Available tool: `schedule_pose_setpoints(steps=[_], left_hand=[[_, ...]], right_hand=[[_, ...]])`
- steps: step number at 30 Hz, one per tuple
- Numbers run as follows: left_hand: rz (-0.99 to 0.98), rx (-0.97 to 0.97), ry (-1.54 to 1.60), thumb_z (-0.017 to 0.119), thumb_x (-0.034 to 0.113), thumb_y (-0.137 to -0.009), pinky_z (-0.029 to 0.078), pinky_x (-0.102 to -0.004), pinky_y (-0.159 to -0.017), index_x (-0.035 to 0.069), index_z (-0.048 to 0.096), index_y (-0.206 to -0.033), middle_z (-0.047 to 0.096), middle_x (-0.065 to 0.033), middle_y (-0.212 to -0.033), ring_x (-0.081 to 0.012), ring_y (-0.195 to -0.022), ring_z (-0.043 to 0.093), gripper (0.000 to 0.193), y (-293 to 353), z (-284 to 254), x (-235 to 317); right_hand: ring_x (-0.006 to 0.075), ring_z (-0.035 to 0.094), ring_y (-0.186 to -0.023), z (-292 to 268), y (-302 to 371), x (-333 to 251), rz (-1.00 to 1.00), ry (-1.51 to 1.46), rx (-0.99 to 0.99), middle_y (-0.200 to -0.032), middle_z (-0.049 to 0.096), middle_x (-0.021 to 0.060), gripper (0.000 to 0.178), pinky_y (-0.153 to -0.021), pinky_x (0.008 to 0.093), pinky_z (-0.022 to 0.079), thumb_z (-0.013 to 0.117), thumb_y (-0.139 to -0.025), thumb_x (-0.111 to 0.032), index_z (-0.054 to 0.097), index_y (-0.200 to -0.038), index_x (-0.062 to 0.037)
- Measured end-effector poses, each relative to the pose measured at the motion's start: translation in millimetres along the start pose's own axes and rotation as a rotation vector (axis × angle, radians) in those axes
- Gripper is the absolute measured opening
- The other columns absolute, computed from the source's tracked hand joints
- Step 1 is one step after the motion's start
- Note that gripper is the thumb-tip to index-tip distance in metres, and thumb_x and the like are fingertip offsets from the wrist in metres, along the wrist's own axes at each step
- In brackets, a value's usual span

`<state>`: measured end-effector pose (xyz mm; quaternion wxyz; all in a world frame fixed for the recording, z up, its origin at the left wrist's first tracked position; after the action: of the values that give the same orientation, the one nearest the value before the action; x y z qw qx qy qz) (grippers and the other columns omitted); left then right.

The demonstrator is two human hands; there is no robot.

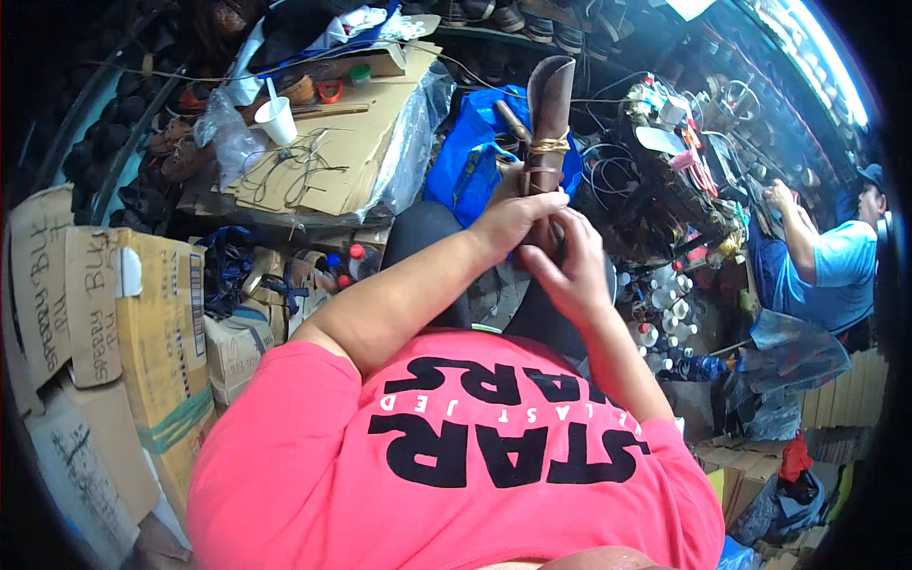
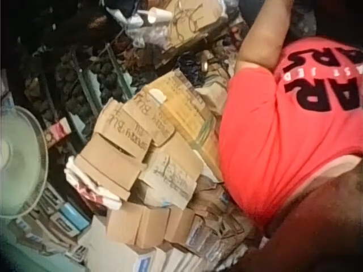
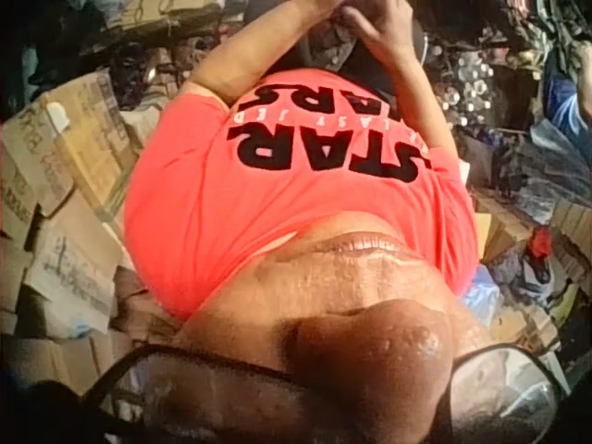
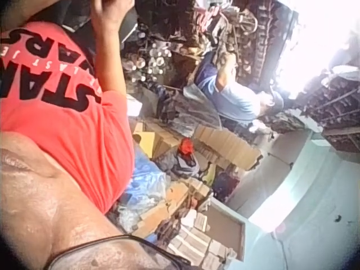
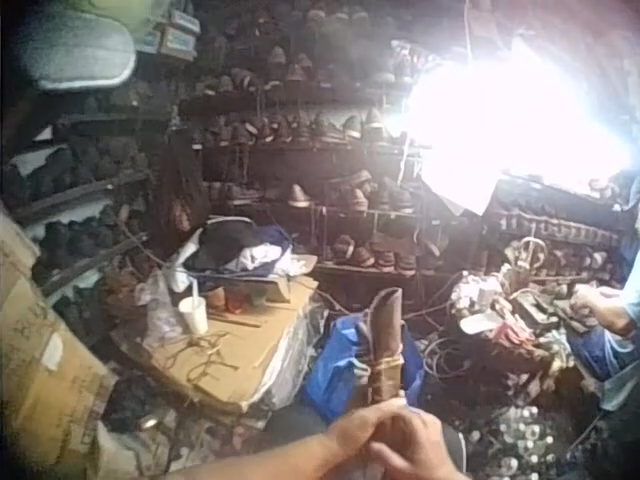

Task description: The recorder is lacing or threading laces through a leather shoe in a workshop.

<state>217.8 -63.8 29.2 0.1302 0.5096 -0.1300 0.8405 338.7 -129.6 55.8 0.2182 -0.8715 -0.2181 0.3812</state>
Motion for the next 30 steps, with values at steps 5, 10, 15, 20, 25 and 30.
schedule_pose_setpoints(steps=[5,10,15,20,25,30], left_hand=[[-0.267,-0.172,0.059,0.062,0.024,-0.082,0.052,-0.0319,-0.08,0.001,0.058,-0.114,0.064,-0.0102,-0.097,-0.0186,-0.087,0.064,0.039,34,-23,44],[-0.391,-0.229,0.192,0.065,0.036,-0.079,0.056,-0.0387,-0.076,-0.002,0.051,-0.119,0.064,-0.0159,-0.098,-0.0257,-0.083,0.066,0.057,40,-24,37],[-0.416,-0.125,0.207,0.064,0.043,-0.079,0.058,-0.0414,-0.074,-0.002,0.05,-0.12,0.063,-0.0185,-0.098,-0.0294,-0.08,0.067,0.062,32,-35,37],[-0.512,-0.206,0.613,0.052,0.049,-0.087,0.057,-0.0456,-0.07,-0.008,0.052,-0.115,0.064,-0.0263,-0.094,-0.0368,-0.077,0.068,0.064,22,-61,31],[-0.449,-0.281,0.767,0.049,0.05,-0.089,0.052,-0.046,-0.071,-0.009,0.051,-0.117,0.064,-0.0227,-0.091,-0.0358,-0.074,0.065,0.065,14,-61,16],[-0.471,-0.445,1.032,0.048,0.05,-0.091,0.052,-0.056,-0.081,0.001,0.052,-0.124,0.063,-0.0252,-0.105,-0.0451,-0.091,0.064,0.059,14,-57,0]], right_hand=[[0.0196,0.057,-0.098,-48,-16,32,0.167,-0.273,0.133,-0.108,0.061,0.0085,0.029,-0.087,0.0339,0.045,0.069,-0.082,-0.015,0.063,-0.108,-0.0048],[0.0219,0.049,-0.118,-26,-54,34,0.169,-0.911,-0.165,-0.135,0.045,0.0125,0.085,-0.096,0.0342,0.042,0.073,-0.081,-0.024,0.022,-0.148,-0.0109],[0.0094,0.058,-0.088,-7,-62,40,0.41,-0.9,-0.282,-0.098,0.065,0.0029,0.035,-0.077,0.0249,0.045,0.068,-0.087,-0.021,0.059,-0.117,-0.0036],[0.0049,0.056,-0.081,-14,-64,57,0.385,-0.824,-0.142,-0.087,0.064,0.0002,0.022,-0.071,0.0189,0.043,0.064,-0.09,-0.018,0.067,-0.106,-0.0028],[0.006,0.056,-0.085,-3,-65,58,0.147,-0.527,-0.045,-0.097,0.063,0.001,0.022,-0.078,0.0211,0.046,0.071,-0.083,-0.005,0.065,-0.104,-0.0023],[0.0075,0.061,-0.079,21,-67,42,0.185,-0.661,0.064,-0.089,0.065,0.0028,0.022,-0.073,0.0229,0.05,0.075,-0.078,-0.006,0.066,-0.097,-0.0006]])
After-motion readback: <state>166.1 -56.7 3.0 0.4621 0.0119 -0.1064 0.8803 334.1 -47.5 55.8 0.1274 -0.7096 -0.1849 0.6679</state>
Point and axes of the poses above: each hand's wrist, its own y-axis away from the middle knuckle, its own z-axis out of the palm, x = y × z, the point moved 2 cm from there along -y, towards the middle knuckle
